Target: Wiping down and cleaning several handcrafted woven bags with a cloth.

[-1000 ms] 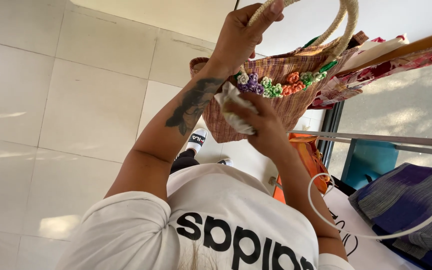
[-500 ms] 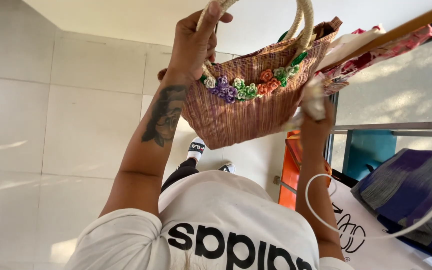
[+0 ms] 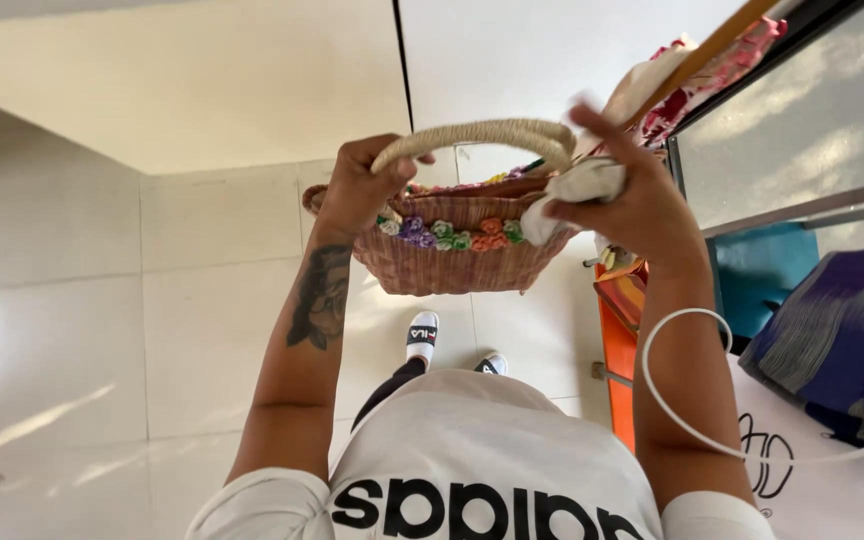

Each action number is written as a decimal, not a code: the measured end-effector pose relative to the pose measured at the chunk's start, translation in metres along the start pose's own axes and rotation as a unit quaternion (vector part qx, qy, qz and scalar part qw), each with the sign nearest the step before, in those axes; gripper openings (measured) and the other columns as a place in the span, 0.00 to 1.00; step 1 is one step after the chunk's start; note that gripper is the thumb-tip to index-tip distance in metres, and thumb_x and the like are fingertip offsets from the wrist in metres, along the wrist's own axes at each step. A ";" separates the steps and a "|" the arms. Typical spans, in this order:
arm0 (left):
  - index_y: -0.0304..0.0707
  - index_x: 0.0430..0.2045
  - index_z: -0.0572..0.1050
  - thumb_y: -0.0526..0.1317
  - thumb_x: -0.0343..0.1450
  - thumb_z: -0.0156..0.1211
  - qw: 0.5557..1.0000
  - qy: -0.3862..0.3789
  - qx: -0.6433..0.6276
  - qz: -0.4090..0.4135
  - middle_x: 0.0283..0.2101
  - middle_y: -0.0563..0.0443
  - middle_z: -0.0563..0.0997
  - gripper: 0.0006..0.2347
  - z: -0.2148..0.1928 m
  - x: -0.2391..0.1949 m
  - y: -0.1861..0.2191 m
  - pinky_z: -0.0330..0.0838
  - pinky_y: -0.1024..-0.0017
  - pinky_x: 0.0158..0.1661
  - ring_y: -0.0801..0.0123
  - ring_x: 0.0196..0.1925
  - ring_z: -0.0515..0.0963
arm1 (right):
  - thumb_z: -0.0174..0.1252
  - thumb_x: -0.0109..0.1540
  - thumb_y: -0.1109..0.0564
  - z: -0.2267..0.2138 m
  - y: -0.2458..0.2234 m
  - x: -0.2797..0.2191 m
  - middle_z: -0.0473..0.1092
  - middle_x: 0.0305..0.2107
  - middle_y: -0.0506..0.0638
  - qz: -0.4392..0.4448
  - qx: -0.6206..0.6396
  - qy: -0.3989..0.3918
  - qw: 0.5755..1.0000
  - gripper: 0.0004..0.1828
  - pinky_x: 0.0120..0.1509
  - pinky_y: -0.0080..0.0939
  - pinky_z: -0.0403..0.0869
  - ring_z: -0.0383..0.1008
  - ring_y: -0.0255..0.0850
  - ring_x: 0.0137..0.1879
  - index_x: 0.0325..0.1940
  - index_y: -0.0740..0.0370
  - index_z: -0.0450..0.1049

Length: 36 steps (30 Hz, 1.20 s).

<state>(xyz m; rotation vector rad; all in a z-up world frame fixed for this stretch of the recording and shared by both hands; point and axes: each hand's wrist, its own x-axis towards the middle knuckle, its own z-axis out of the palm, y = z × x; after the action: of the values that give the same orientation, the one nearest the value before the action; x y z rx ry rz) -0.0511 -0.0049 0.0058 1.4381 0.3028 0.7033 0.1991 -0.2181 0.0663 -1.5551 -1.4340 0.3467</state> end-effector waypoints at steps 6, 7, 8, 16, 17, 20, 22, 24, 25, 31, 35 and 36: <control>0.36 0.45 0.80 0.37 0.66 0.76 0.986 -0.018 0.168 -0.011 0.30 0.50 0.80 0.15 -0.003 -0.009 0.029 0.71 0.74 0.36 0.75 0.32 0.73 | 0.72 0.52 0.51 0.032 0.019 -0.012 0.77 0.44 0.56 0.020 -0.165 -0.039 0.985 0.38 0.52 0.65 0.74 0.78 0.63 0.46 0.67 0.48 0.72; 0.39 0.48 0.79 0.41 0.63 0.79 0.967 -0.029 0.252 0.001 0.34 0.48 0.80 0.21 0.002 -0.010 0.043 0.70 0.69 0.44 0.68 0.39 0.77 | 0.71 0.53 0.54 0.037 0.020 -0.015 0.77 0.44 0.56 0.020 -0.154 -0.050 0.987 0.38 0.50 0.65 0.76 0.79 0.63 0.45 0.67 0.48 0.71; 0.43 0.51 0.78 0.45 0.60 0.82 0.941 -0.037 0.335 0.014 0.38 0.45 0.81 0.26 0.006 -0.013 0.059 0.69 0.63 0.51 0.60 0.45 0.80 | 0.70 0.53 0.56 0.043 0.019 -0.018 0.77 0.44 0.55 0.019 -0.141 -0.063 0.988 0.38 0.48 0.64 0.77 0.80 0.63 0.43 0.68 0.48 0.70; 0.50 0.48 0.77 0.39 0.63 0.69 0.779 -0.068 0.623 0.022 0.35 0.48 0.81 0.18 0.063 -0.014 0.073 0.74 0.57 0.44 0.51 0.40 0.82 | 0.67 0.58 0.48 0.065 -0.010 -0.017 0.70 0.54 0.45 -0.027 -0.261 -0.089 0.961 0.36 0.52 0.72 0.58 0.77 0.54 0.44 0.70 0.41 0.64; 0.46 0.45 0.78 0.38 0.66 0.66 0.825 -0.054 0.561 -0.028 0.36 0.42 0.83 0.13 0.068 -0.013 0.080 0.74 0.52 0.45 0.41 0.42 0.82 | 0.69 0.62 0.44 0.060 -0.011 -0.017 0.70 0.62 0.42 -0.045 -0.266 -0.056 0.961 0.31 0.70 0.80 0.39 0.75 0.46 0.54 0.69 0.38 0.68; 0.64 0.41 0.82 0.42 0.66 0.70 0.839 0.043 0.534 -0.099 0.34 0.53 0.85 0.12 0.047 -0.015 0.042 0.75 0.58 0.43 0.49 0.42 0.84 | 0.66 0.56 0.69 0.033 -0.006 -0.026 0.75 0.48 0.59 -0.028 0.077 0.078 0.994 0.27 0.60 0.60 0.74 0.78 0.62 0.54 0.59 0.54 0.78; 0.65 0.40 0.83 0.41 0.66 0.70 0.850 0.059 0.512 -0.105 0.33 0.54 0.85 0.11 0.045 -0.016 0.046 0.75 0.60 0.42 0.50 0.40 0.84 | 0.66 0.60 0.66 0.022 0.001 -0.033 0.74 0.48 0.55 -0.021 0.058 0.153 0.986 0.22 0.62 0.55 0.71 0.76 0.55 0.56 0.58 0.55 0.78; 0.65 0.39 0.84 0.39 0.66 0.70 0.862 0.075 0.490 -0.110 0.32 0.54 0.85 0.12 0.043 -0.018 0.046 0.75 0.61 0.41 0.51 0.37 0.85 | 0.67 0.65 0.64 0.019 0.014 -0.044 0.73 0.49 0.51 -0.016 0.037 0.227 0.973 0.17 0.65 0.49 0.68 0.75 0.47 0.57 0.58 0.55 0.78; 0.64 0.40 0.84 0.40 0.65 0.72 0.864 0.072 0.488 -0.102 0.32 0.54 0.85 0.12 0.041 -0.020 0.046 0.76 0.61 0.41 0.51 0.40 0.85 | 0.68 0.65 0.62 0.022 0.024 -0.051 0.73 0.48 0.50 -0.002 0.027 0.224 0.974 0.17 0.65 0.49 0.67 0.75 0.47 0.57 0.57 0.54 0.78; 0.53 0.42 0.84 0.34 0.65 0.73 0.912 0.078 0.399 -0.060 0.36 0.45 0.85 0.13 0.029 -0.026 0.061 0.76 0.56 0.46 0.45 0.47 0.83 | 0.68 0.60 0.52 0.039 0.149 -0.104 0.75 0.42 0.54 0.292 -0.034 0.304 0.906 0.14 0.59 0.54 0.73 0.77 0.53 0.52 0.49 0.48 0.78; 0.47 0.42 0.83 0.32 0.63 0.72 0.920 0.071 0.379 -0.069 0.38 0.43 0.85 0.14 0.032 -0.030 0.063 0.75 0.56 0.49 0.51 0.47 0.84 | 0.69 0.59 0.47 0.041 0.138 -0.092 0.78 0.42 0.50 0.417 -0.025 0.299 0.858 0.16 0.61 0.50 0.73 0.78 0.50 0.53 0.50 0.43 0.77; 0.47 0.42 0.83 0.32 0.63 0.72 0.919 0.069 0.381 -0.071 0.38 0.43 0.85 0.14 0.031 -0.029 0.062 0.75 0.56 0.49 0.51 0.47 0.84 | 0.69 0.59 0.47 0.044 0.117 -0.084 0.78 0.42 0.50 0.420 -0.024 0.299 0.857 0.16 0.61 0.50 0.73 0.78 0.50 0.53 0.50 0.43 0.77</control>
<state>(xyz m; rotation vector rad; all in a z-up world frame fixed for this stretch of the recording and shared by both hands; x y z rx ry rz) -0.0710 -0.0487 0.0638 2.0755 0.8523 0.5879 0.2153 -0.2554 -0.0785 -2.0374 -0.2310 0.2850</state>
